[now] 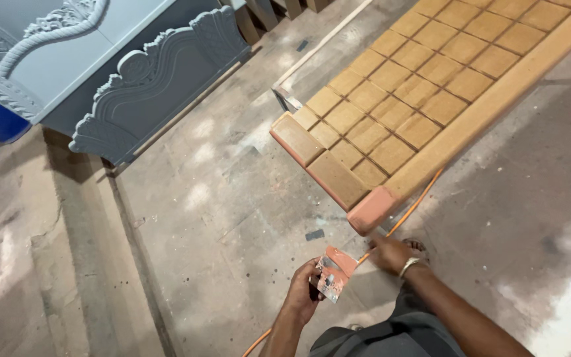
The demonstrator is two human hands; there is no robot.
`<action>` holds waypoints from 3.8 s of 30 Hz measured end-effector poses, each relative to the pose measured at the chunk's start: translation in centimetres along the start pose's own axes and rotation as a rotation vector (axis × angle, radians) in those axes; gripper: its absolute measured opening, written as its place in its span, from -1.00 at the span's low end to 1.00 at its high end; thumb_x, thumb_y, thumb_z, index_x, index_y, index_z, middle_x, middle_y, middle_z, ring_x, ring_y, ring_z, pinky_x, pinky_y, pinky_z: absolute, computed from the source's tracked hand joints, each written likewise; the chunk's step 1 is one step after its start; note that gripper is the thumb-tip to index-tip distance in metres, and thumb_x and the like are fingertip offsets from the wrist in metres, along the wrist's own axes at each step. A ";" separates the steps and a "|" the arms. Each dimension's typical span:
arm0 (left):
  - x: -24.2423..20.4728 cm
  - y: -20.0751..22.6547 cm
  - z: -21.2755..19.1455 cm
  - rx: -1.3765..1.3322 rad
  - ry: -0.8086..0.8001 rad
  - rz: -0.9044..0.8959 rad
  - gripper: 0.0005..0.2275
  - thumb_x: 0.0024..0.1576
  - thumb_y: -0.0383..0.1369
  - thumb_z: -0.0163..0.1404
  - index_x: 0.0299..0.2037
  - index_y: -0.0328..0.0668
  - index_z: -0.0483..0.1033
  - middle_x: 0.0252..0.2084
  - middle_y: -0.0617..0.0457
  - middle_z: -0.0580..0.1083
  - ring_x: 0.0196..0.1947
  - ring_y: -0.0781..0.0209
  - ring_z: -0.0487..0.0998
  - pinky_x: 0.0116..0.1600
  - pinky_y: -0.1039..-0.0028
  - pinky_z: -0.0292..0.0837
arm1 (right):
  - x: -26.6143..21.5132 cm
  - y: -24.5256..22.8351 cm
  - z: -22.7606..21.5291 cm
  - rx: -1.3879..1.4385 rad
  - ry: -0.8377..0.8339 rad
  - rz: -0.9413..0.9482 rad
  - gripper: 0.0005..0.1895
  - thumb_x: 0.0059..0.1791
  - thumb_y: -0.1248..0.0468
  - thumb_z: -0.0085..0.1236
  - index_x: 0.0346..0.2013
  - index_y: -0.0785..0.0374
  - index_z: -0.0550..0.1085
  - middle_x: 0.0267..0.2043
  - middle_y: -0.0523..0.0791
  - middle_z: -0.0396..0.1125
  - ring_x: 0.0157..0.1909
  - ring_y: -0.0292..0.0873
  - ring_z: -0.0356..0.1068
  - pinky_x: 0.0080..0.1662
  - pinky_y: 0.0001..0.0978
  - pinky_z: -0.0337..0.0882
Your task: The person applies a pinkish putty to the edges and corners of a wooden furniture frame using a small metal trowel. They repeatedly scoop putty from a square tile and smooth it onto the frame's perimeter.
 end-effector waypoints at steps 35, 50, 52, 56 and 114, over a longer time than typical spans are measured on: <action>0.2 -0.9 -1.5 0.010 0.031 -0.037 -0.62 0.08 -0.38 -0.19 0.09 -0.27 0.49 -0.39 0.14 0.49 -0.52 0.37 0.44 -0.49 0.53 0.24 | -0.9 1.3 -8.1 0.246 0.190 0.220 -0.03 -0.07 0.30 0.09 0.54 -0.22 -0.13 -0.09 -0.12 0.53 -0.28 -0.02 0.55 -0.13 -0.16 0.53; 1.0 -0.5 0.3 0.004 0.040 -0.076 -0.59 0.05 -0.35 -0.17 0.12 -0.22 0.49 -0.33 0.15 0.54 -0.47 0.35 0.49 -0.48 0.53 0.28 | 0.1 2.0 -6.3 0.112 0.193 0.154 -0.05 -0.04 0.21 0.12 0.53 -0.11 -0.18 -0.16 0.03 0.52 -0.22 0.14 0.52 -0.17 0.00 0.50; 1.7 -1.0 0.4 0.000 0.031 -0.083 -0.59 0.06 -0.36 -0.18 0.12 -0.22 0.49 -0.32 0.15 0.54 -0.46 0.37 0.49 -0.48 0.55 0.26 | 0.0 1.2 -6.6 -0.086 0.087 0.257 -0.03 0.02 0.22 0.05 0.58 -0.10 -0.29 -0.11 0.07 0.50 -0.21 0.16 0.50 -0.19 0.04 0.48; 2.6 -1.3 1.4 -0.024 -0.037 -0.047 -0.60 0.08 -0.37 -0.18 0.12 -0.24 0.49 -0.35 0.18 0.50 -0.48 0.40 0.45 -0.48 0.56 0.25 | -4.7 -2.5 -3.1 -0.363 -0.162 0.123 -0.09 0.06 0.23 -0.04 0.56 -0.22 -0.31 -0.08 0.04 0.47 -0.21 0.10 0.52 -0.19 0.03 0.49; 1.7 0.2 0.4 -0.278 -0.094 0.021 -0.54 -0.03 -0.49 -0.14 0.13 -0.46 0.46 -0.12 -0.10 0.59 -0.17 0.13 0.61 0.00 0.36 0.56 | -2.5 -9.0 -7.6 -0.486 -0.087 -0.046 -0.08 -0.06 0.31 0.07 0.51 -0.19 -0.10 -0.10 0.02 0.41 -0.23 0.09 0.49 -0.20 0.00 0.48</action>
Point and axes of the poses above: each hand's wrist, its own x-axis towards the middle knuckle, its own z-axis out of the palm, y = z × x, the point moved 9 cm from there along x, towards the middle knuckle
